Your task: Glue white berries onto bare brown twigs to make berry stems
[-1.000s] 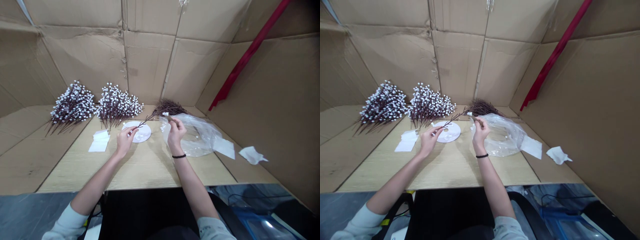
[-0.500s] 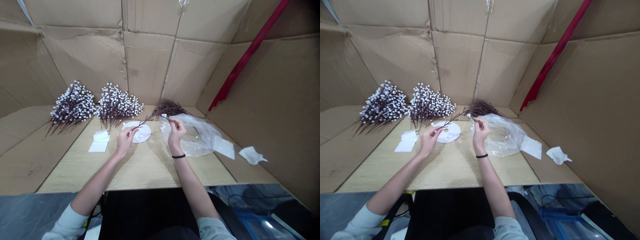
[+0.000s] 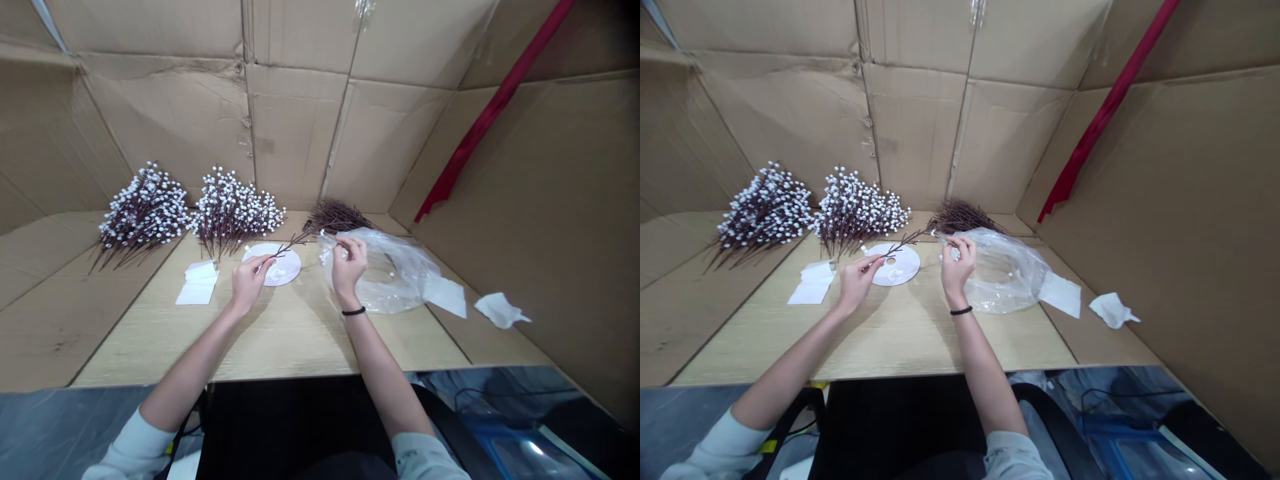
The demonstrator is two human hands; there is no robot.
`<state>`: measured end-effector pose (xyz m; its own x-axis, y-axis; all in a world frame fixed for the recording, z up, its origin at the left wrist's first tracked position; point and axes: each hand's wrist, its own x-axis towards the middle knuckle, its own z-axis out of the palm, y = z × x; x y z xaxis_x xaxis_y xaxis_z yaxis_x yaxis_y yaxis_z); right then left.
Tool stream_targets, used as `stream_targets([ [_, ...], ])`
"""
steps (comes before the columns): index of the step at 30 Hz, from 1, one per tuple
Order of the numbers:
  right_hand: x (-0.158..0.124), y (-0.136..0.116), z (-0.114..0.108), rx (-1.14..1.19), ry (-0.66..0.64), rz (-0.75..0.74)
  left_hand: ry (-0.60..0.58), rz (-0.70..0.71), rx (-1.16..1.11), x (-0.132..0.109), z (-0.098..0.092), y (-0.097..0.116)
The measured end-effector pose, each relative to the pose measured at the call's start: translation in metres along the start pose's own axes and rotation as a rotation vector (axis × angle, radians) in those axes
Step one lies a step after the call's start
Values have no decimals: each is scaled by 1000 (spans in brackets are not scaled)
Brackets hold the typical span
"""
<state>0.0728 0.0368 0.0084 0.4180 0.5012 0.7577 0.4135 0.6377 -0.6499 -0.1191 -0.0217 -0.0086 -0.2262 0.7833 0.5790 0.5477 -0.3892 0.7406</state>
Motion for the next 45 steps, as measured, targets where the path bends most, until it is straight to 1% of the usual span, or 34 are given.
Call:
stream_targets([
  [4, 0, 4, 0, -73, 10, -29, 6, 11, 35, 0, 0, -1],
  [12, 2, 6, 0, -44, 58, 51, 15, 1, 63, 1, 0, -1],
  [21, 3, 6, 1, 75, 28, 152, -32, -41, 162, 3, 0, -1],
  [25, 3, 5, 2, 112, 15, 150, -75, -53, 121, 5, 1, -2],
  [29, 2, 3, 2, 132, -37, 149, -91, -81, 65, 7, 1, -5],
  [33, 1, 2, 2, 132, -75, 103, -83, -106, 76, 8, -1, -5],
  [40, 0, -2, -1, 50, -198, -38, -132, -140, 63, 9, -3, -4],
  [42, 0, -1, -2, 42, -204, -62, -136, -163, 83, 9, -3, -5],
  [45, 1, 1, -2, 36, -177, -67, -122, -183, 125, 8, -2, -7],
])
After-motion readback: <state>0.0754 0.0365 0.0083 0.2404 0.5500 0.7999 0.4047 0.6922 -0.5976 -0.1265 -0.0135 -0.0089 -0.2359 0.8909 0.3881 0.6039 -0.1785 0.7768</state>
